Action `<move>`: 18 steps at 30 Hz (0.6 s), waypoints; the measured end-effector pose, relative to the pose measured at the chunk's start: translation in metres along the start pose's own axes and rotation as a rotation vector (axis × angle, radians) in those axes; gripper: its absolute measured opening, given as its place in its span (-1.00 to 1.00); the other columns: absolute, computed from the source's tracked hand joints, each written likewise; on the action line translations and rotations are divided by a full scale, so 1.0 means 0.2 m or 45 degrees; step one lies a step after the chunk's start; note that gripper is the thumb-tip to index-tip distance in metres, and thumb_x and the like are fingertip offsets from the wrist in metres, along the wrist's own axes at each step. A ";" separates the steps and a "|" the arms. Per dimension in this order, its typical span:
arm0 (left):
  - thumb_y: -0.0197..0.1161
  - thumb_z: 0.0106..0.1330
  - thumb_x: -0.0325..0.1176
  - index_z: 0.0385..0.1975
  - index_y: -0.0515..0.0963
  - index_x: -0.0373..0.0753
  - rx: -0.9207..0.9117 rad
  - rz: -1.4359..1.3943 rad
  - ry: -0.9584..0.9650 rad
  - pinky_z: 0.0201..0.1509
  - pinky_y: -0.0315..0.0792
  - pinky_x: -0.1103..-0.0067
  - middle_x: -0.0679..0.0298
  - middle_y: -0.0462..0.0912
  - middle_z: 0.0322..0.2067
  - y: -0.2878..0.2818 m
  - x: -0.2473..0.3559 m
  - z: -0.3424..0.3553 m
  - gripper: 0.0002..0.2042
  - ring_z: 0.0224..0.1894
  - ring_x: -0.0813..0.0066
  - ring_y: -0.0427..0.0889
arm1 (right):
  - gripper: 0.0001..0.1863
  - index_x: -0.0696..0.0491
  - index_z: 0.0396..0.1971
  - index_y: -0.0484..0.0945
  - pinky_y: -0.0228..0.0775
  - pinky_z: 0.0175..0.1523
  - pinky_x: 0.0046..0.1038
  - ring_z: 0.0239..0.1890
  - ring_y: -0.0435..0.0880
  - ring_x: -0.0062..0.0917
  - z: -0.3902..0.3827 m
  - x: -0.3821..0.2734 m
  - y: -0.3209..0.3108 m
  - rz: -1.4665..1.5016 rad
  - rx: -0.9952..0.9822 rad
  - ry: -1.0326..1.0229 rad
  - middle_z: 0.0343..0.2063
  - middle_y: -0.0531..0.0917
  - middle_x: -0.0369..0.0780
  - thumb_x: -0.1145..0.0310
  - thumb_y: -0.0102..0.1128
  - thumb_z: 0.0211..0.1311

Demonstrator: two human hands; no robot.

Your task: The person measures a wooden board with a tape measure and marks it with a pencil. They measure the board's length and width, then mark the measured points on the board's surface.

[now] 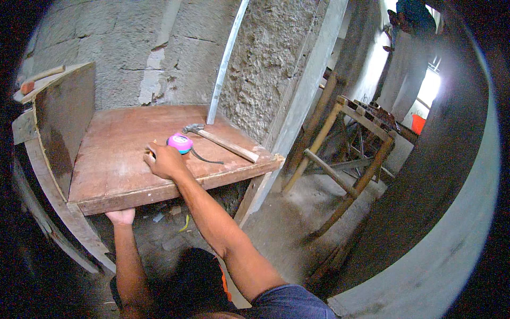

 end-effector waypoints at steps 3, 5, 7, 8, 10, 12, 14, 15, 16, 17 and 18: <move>-0.06 0.41 0.34 0.45 0.28 -0.13 -0.030 -0.015 -0.009 0.55 0.08 -0.01 0.15 0.32 0.44 0.00 0.00 0.00 -0.22 0.47 0.03 0.26 | -0.58 0.01 0.01 0.65 0.54 0.00 -0.06 -0.14 0.73 0.00 0.00 0.00 0.00 -0.007 -0.006 0.001 -0.20 0.75 0.02 0.03 0.24 0.33; -0.06 0.42 0.34 0.46 0.28 -0.13 -0.041 -0.020 -0.017 0.55 0.07 -0.01 0.15 0.32 0.45 0.01 0.00 -0.01 -0.22 0.48 0.03 0.26 | -0.58 0.02 0.01 0.65 0.54 0.00 -0.06 -0.14 0.73 -0.01 -0.01 -0.01 0.00 -0.025 -0.012 0.007 -0.20 0.75 0.02 0.03 0.24 0.33; -0.07 0.43 0.33 0.46 0.27 -0.12 -0.031 -0.021 -0.017 0.55 0.07 -0.01 0.15 0.31 0.45 0.02 0.00 -0.02 -0.23 0.48 0.04 0.25 | -0.58 0.03 0.00 0.65 0.55 -0.01 -0.07 -0.14 0.73 -0.01 -0.01 -0.01 0.00 -0.018 -0.012 -0.011 -0.20 0.75 0.02 0.04 0.24 0.34; -0.07 0.44 0.32 0.46 0.27 -0.12 -0.034 -0.030 -0.019 0.55 0.07 -0.01 0.15 0.31 0.45 0.03 0.00 -0.02 -0.23 0.48 0.04 0.25 | -0.59 0.03 0.00 0.66 0.55 -0.01 -0.07 -0.14 0.73 -0.01 -0.01 -0.01 0.00 -0.037 -0.013 -0.004 -0.20 0.75 0.02 0.04 0.24 0.34; -0.07 0.45 0.30 0.46 0.27 -0.12 -0.083 -0.052 -0.036 0.55 0.08 0.00 0.15 0.31 0.46 0.04 -0.01 -0.03 -0.25 0.49 0.05 0.25 | -0.61 0.05 -0.03 0.64 0.54 -0.04 -0.03 -0.18 0.73 0.02 -0.01 -0.02 -0.01 -0.027 0.007 -0.035 -0.25 0.74 0.05 0.07 0.22 0.34; -0.07 0.46 0.28 0.46 0.27 -0.13 -0.046 -0.019 -0.048 0.54 0.10 0.01 0.15 0.32 0.45 0.01 0.01 -0.02 -0.26 0.48 0.05 0.26 | -0.62 0.06 -0.05 0.63 0.54 -0.05 -0.01 -0.20 0.72 0.03 -0.01 -0.02 -0.01 -0.026 0.030 -0.058 -0.27 0.74 0.06 0.09 0.21 0.34; -0.06 0.47 0.26 0.42 0.32 -0.14 0.014 0.028 -0.051 0.53 0.13 0.01 0.16 0.34 0.44 -0.07 0.03 -0.03 -0.29 0.47 0.06 0.27 | -0.63 0.07 -0.06 0.63 0.54 -0.06 -0.02 -0.20 0.72 0.03 -0.01 -0.02 -0.01 -0.012 0.053 -0.078 -0.27 0.74 0.06 0.09 0.21 0.34; -0.05 0.47 0.25 0.39 0.37 -0.16 0.076 0.063 -0.042 0.52 0.14 0.01 0.16 0.34 0.43 -0.13 0.05 -0.04 -0.31 0.46 0.07 0.28 | -0.63 0.08 -0.06 0.64 0.54 -0.06 -0.02 -0.20 0.73 0.03 -0.01 -0.02 -0.01 -0.002 0.056 -0.080 -0.27 0.74 0.06 0.09 0.21 0.34; -0.04 0.48 0.23 0.36 0.41 -0.17 0.030 0.108 -0.040 0.51 0.15 0.01 0.16 0.35 0.43 -0.17 0.07 -0.06 -0.33 0.46 0.08 0.29 | -0.63 0.08 -0.07 0.64 0.54 -0.07 -0.02 -0.20 0.73 0.03 -0.01 -0.02 -0.01 0.012 0.057 -0.081 -0.27 0.74 0.06 0.09 0.21 0.34; -0.01 0.47 0.21 0.31 0.46 -0.17 0.126 0.688 -0.064 0.48 0.20 0.04 0.14 0.40 0.39 -0.22 0.11 -0.09 -0.36 0.41 0.08 0.35 | -0.63 0.09 -0.08 0.64 0.54 -0.07 -0.02 -0.21 0.73 0.03 -0.01 -0.02 -0.01 0.014 0.056 -0.075 -0.27 0.74 0.06 0.09 0.21 0.34; 0.03 0.45 0.19 0.30 0.48 -0.17 0.156 1.161 -0.072 0.43 0.25 0.07 0.13 0.44 0.33 -0.26 0.15 -0.14 -0.37 0.35 0.06 0.40 | -0.64 0.09 -0.10 0.64 0.54 -0.07 -0.02 -0.21 0.72 0.03 -0.02 -0.02 0.00 0.027 0.056 -0.074 -0.27 0.74 0.06 0.10 0.21 0.34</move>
Point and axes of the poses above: each hand's wrist, its own z-axis towards the middle knuckle, its own y-axis out of the palm, x = y × z, the point moved 4 cm from there along z, towards the middle knuckle
